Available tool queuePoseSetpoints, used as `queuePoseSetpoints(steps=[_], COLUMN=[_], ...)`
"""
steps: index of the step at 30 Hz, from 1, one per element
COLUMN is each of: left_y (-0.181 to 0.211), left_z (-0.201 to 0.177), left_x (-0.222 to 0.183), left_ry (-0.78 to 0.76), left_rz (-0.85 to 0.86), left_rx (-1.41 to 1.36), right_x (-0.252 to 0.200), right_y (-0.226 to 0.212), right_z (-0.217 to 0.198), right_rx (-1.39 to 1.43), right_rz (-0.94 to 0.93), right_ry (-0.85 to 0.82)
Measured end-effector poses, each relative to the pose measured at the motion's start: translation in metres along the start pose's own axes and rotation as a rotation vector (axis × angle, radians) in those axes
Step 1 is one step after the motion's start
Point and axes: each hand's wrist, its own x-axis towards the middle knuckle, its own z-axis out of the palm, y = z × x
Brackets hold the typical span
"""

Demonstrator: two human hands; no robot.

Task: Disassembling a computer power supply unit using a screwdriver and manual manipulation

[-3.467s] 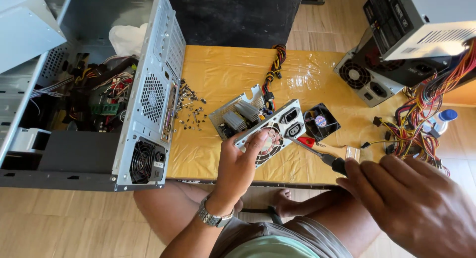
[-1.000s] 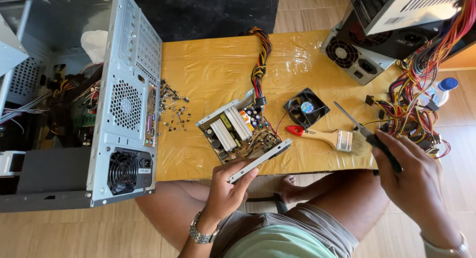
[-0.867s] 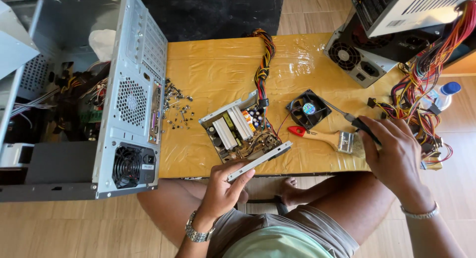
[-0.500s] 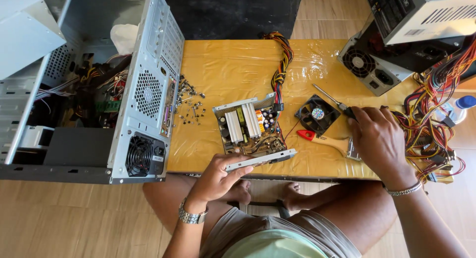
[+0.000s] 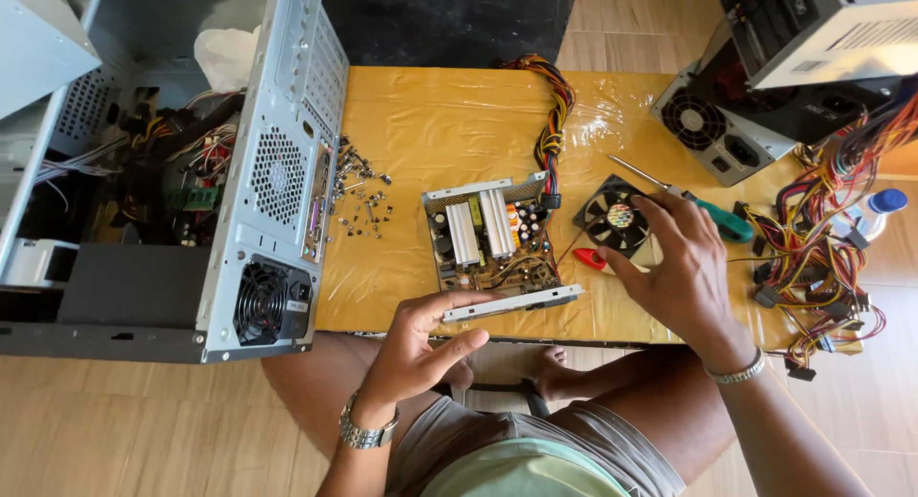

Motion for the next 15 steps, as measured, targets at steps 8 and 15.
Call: queuePoseSetpoints(steps=[8,15], left_y=[0.034,0.042], left_z=[0.000,0.004], left_x=[-0.007,0.020], left_ry=[0.218,0.148], left_rz=[-0.027,0.005], left_rx=[0.106,0.162], right_x=[0.023,0.063], right_y=[-0.046,-0.070], right_z=[-0.036,-0.035], right_rx=[0.124,0.204], right_rz=[-0.175,-0.550], right_ry=[-0.012,-0.116])
